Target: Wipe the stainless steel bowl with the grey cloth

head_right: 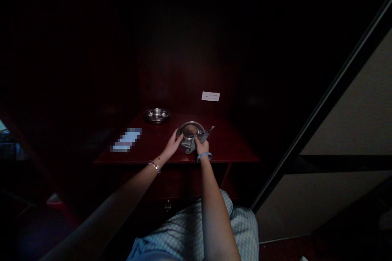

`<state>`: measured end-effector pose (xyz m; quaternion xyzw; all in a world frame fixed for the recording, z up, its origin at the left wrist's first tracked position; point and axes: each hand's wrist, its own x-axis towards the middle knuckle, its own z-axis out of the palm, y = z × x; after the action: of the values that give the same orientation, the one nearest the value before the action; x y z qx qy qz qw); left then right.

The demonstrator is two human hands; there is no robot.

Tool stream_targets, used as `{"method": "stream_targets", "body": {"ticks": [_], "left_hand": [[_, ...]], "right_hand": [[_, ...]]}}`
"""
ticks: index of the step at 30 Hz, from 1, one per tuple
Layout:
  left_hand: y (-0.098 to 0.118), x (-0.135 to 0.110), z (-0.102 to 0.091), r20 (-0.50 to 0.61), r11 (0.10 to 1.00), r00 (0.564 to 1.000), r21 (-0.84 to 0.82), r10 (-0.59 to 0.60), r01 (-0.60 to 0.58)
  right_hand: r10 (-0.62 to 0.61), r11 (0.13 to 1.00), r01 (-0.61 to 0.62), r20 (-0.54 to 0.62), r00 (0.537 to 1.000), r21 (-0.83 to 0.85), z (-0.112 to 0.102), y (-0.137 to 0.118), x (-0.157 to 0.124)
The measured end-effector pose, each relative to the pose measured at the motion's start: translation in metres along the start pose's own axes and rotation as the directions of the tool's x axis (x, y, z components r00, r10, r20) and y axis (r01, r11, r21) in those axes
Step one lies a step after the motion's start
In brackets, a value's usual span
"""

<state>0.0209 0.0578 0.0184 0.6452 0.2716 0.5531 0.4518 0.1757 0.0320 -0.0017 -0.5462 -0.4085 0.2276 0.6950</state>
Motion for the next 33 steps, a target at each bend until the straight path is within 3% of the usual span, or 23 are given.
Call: {"method": "stream_targets", "body": {"ticks": [4,12,18,25,33], "left_hand": [[0.0,0.001,0.0,-0.051,0.999,0.999,-0.032,-0.006,0.005],[-0.002,0.003,0.0,-0.004,0.997,1.0,-0.069,-0.03,0.03],[-0.003,-0.002,0.0,0.087,1.0,0.996,0.005,0.01,-0.01],[-0.009,-0.007,-0.002,0.177,0.992,0.984,0.128,-0.035,0.013],[-0.015,-0.001,0.002,0.118,0.999,0.992,0.014,-0.052,0.05]], "right_hand": [[0.003,1.0,-0.003,0.012,1.0,0.007,0.0,0.001,0.0],[0.011,1.0,-0.011,0.002,1.0,-0.014,0.0,0.005,0.003],[0.009,0.999,-0.008,-0.02,1.0,0.031,-0.001,0.005,0.003],[-0.002,0.999,0.002,-0.006,1.0,0.041,-0.001,0.002,0.0],[0.01,0.999,-0.01,-0.017,1.0,-0.037,-0.001,0.0,0.0]]}}
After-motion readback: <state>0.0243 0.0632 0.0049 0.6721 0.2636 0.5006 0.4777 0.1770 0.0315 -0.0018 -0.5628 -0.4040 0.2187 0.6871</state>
